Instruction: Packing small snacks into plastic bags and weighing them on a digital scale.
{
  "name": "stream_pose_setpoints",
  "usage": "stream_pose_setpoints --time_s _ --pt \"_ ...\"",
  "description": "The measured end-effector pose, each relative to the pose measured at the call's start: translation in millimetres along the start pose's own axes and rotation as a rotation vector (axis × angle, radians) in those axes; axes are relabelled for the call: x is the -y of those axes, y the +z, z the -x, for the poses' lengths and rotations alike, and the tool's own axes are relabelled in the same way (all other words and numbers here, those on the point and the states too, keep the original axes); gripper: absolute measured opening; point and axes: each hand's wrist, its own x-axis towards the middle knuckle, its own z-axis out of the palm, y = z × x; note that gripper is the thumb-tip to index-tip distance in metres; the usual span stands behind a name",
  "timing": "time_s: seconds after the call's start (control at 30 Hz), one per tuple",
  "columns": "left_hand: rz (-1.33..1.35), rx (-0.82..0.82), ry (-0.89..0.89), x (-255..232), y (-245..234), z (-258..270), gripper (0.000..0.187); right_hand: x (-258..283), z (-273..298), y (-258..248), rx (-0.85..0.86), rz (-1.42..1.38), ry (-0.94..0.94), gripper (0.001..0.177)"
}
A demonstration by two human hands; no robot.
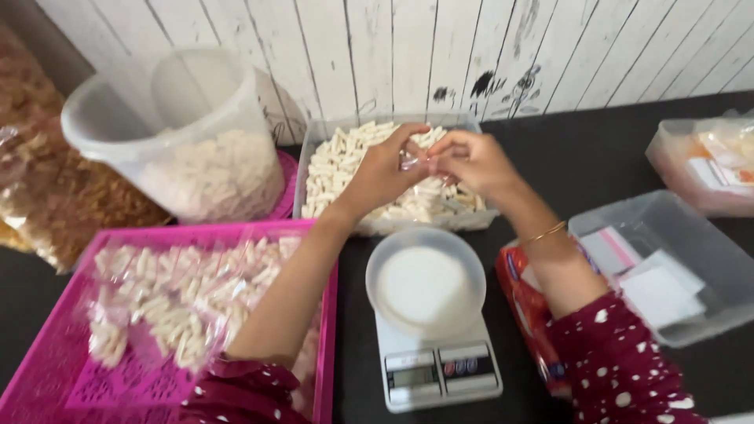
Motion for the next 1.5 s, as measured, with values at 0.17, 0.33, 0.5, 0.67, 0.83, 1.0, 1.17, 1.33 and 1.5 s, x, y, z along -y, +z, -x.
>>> stream_pose_setpoints --time_s 0.17,0.33,0.5,0.67,0.83,1.0,1.17,1.33,1.5 --pt "0.132 0.102 -0.076 -54 -22 51 0.045 22 53 -4 0.077 -0.036 0.068 0.020" --pt "0.001 0.046 -0.093 -62 -31 101 0.041 28 104 18 0.137 0.117 0.080 0.017" --pt "-0.496 -0.269 0.103 -20 -11 129 0.030 29 121 35 0.127 0.423 0.015 0.018" --pt "-0.723 -0.391 0.411 2 -17 118 0.023 25 130 45 0.113 0.836 -0.136 0.012" --pt "-0.676 -0.409 0.414 -4 -21 123 0.022 28 145 37 -0.015 1.004 -0.317 0.007" --pt "-0.581 -0.418 0.419 -19 -29 129 0.019 44 160 28 -0.091 0.762 -0.340 0.004" --pt "-0.595 -0.429 0.425 -16 -27 129 0.018 51 167 24 -0.098 0.736 -0.302 0.009" --pt "-0.556 -0.415 0.433 -19 -28 130 0.018 64 167 33 -0.071 0.756 -0.219 0.010" --pt "-0.554 -0.408 0.410 -19 -27 129 0.018 58 145 49 0.097 0.928 -0.005 0.018"
